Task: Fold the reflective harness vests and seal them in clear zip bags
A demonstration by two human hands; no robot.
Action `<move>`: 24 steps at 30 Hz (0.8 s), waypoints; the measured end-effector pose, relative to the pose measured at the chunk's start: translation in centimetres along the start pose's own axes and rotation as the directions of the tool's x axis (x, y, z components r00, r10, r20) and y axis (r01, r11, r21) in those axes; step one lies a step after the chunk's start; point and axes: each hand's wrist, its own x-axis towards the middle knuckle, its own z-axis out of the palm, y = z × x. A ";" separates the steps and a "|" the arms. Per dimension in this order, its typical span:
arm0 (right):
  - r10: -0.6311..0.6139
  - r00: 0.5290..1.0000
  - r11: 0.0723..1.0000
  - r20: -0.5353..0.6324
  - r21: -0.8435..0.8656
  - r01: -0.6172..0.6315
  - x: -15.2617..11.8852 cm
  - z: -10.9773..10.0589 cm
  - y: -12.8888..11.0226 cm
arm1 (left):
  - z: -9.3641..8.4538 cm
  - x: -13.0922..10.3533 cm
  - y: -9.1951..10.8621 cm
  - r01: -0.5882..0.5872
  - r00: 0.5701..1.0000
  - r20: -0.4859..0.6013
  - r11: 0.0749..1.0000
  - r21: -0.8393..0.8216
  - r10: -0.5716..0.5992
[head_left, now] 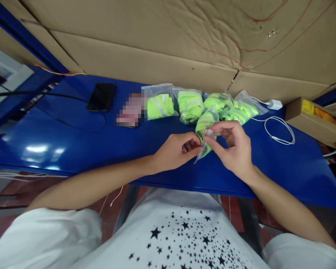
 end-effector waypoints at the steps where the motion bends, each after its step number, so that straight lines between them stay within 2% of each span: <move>1: -0.028 1.000 1.000 0.000 0.003 0.028 0.0 0.0 0.0 | 0.0 0.0 0.1 0.012 1.000 -0.005 1.000 -0.012 -0.012; 3: -0.085 0.996 0.996 0.001 -0.024 0.085 0.1 0.0 0.1 | 0.1 -0.1 0.2 0.025 1.000 0.007 0.998 -0.054 -0.025; 8: -0.258 0.965 0.924 -0.039 -0.300 0.235 0.7 -0.7 -0.2 | -0.2 0.3 0.4 0.141 0.989 0.081 0.944 -0.299 -0.123; 10: -0.285 0.958 0.910 0.025 -0.308 0.279 0.7 -1.0 -0.5 | -0.5 0.6 0.4 0.184 0.983 0.079 0.898 -0.399 -0.166; 12: -0.273 0.951 0.909 0.142 -0.287 0.304 0.4 -1.0 -1.0 | -0.8 0.9 0.5 0.203 0.979 0.084 0.853 -0.480 -0.186; 14: -0.233 0.948 0.910 0.216 -0.294 0.291 0.0 -0.7 -1.5 | -1.0 1.0 0.5 0.210 0.977 0.096 0.818 -0.535 -0.189; 17: -0.164 0.964 0.917 0.210 -0.328 0.227 -0.3 -0.2 -2.0 | -1.1 1.1 0.4 0.209 0.978 0.111 0.803 -0.559 -0.177; 21: -0.078 0.968 0.967 0.238 -0.217 0.131 0.4 -1.0 -1.9 | -1.4 1.2 0.5 0.138 0.990 0.078 0.810 -0.570 -0.114; 22: -0.064 0.977 0.976 0.201 -0.191 0.103 0.7 -1.5 -1.7 | -1.7 1.3 0.6 0.099 0.995 0.032 0.804 -0.586 -0.098; 24: -0.053 0.997 0.984 0.057 -0.167 0.061 1.4 -2.6 -1.4 | -2.3 1.6 0.9 0.008 0.992 -0.097 0.790 -0.613 -0.086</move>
